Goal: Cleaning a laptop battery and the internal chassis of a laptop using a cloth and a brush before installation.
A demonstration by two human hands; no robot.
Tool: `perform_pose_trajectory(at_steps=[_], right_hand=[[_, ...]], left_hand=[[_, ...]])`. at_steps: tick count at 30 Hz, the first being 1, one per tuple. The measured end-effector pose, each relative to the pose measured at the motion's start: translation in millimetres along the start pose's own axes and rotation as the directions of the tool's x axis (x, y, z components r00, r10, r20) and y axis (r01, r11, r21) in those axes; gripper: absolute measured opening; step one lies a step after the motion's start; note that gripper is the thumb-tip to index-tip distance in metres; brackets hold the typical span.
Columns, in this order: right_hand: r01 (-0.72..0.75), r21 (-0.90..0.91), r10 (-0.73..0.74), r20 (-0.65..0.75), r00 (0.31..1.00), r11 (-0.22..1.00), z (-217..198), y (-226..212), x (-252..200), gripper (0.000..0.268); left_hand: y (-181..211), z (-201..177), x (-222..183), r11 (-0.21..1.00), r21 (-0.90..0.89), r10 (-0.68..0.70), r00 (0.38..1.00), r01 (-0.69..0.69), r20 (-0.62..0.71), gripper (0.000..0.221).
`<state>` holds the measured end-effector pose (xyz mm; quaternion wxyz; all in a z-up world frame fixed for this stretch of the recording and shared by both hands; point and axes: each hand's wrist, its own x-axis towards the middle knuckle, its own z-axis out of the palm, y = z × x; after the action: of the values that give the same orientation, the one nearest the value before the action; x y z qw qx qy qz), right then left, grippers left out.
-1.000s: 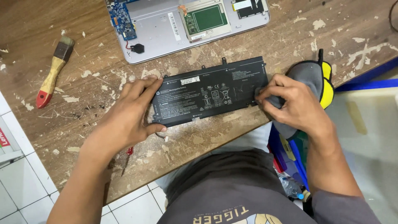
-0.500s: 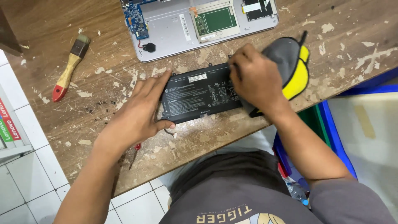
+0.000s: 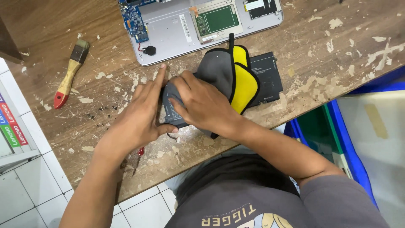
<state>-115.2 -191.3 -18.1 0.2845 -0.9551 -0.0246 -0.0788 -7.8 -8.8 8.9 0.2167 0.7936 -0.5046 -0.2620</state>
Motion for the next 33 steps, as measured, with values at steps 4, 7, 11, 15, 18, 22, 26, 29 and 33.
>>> perform_pose_trajectory(at_steps=[4, 7, 11, 15, 18, 22, 26, 29, 33], right_hand=[[0.212, -0.226, -0.232, -0.068, 0.97, 0.951, -6.2, 14.4, -12.4, 0.012], [0.171, -0.136, -0.185, -0.102, 0.977, 0.976, -25.4, 39.5, -26.2, 0.002], [-0.045, -0.318, -0.039, -0.251, 0.967, 0.947, -57.3, 96.8, -56.1, 0.009], [-0.224, -0.376, 0.075, -0.374, 0.925, 0.899, -78.4, 117.6, -82.6, 0.012], [-0.252, -0.466, 0.065, -0.38, 0.923, 0.848, -72.1, 110.7, -83.9, 0.011], [-0.239, -0.536, 0.059, -0.331, 0.942, 0.809, -58.6, 93.8, -65.9, 0.011], [-0.034, -0.473, -0.065, -0.192, 0.979, 0.881, -28.9, 62.0, -37.8, 0.016], [0.126, -0.394, -0.171, -0.08, 0.982, 0.91, -13.0, 31.5, -13.8, 0.015], [0.389, -0.266, -0.396, 0.031, 0.918, 0.882, -0.7, -2.3, 8.7, 0.012]], left_hand=[[3.3, -1.2, 0.0, 0.999, 0.009, -0.037, 0.999, 0.037, 0.019, 0.162], [7.6, -4.1, 0.9, 0.994, 0.002, -0.112, 0.992, 0.112, 0.055, 0.164], [19.3, -12.5, 2.6, 0.967, -0.017, -0.25, 0.956, 0.255, 0.155, 0.15], [17.3, -10.5, 0.0, 0.992, -0.015, -0.124, 0.988, 0.126, 0.093, 0.149], [12.5, -7.8, 1.1, 0.987, -0.029, -0.156, 0.981, 0.16, 0.117, 0.151], [17.5, -11.1, 0.2, 0.979, -0.001, -0.203, 0.971, 0.205, 0.129, 0.149], [14.2, -8.1, -0.5, 0.98, -0.035, -0.189, 0.974, 0.195, 0.121, 0.15], [8.9, -3.8, -1.4, 0.992, -0.035, -0.119, 0.99, 0.122, 0.076, 0.155], [14.4, -7.8, 0.7, 0.981, -0.05, -0.179, 0.977, 0.185, 0.116, 0.153]])
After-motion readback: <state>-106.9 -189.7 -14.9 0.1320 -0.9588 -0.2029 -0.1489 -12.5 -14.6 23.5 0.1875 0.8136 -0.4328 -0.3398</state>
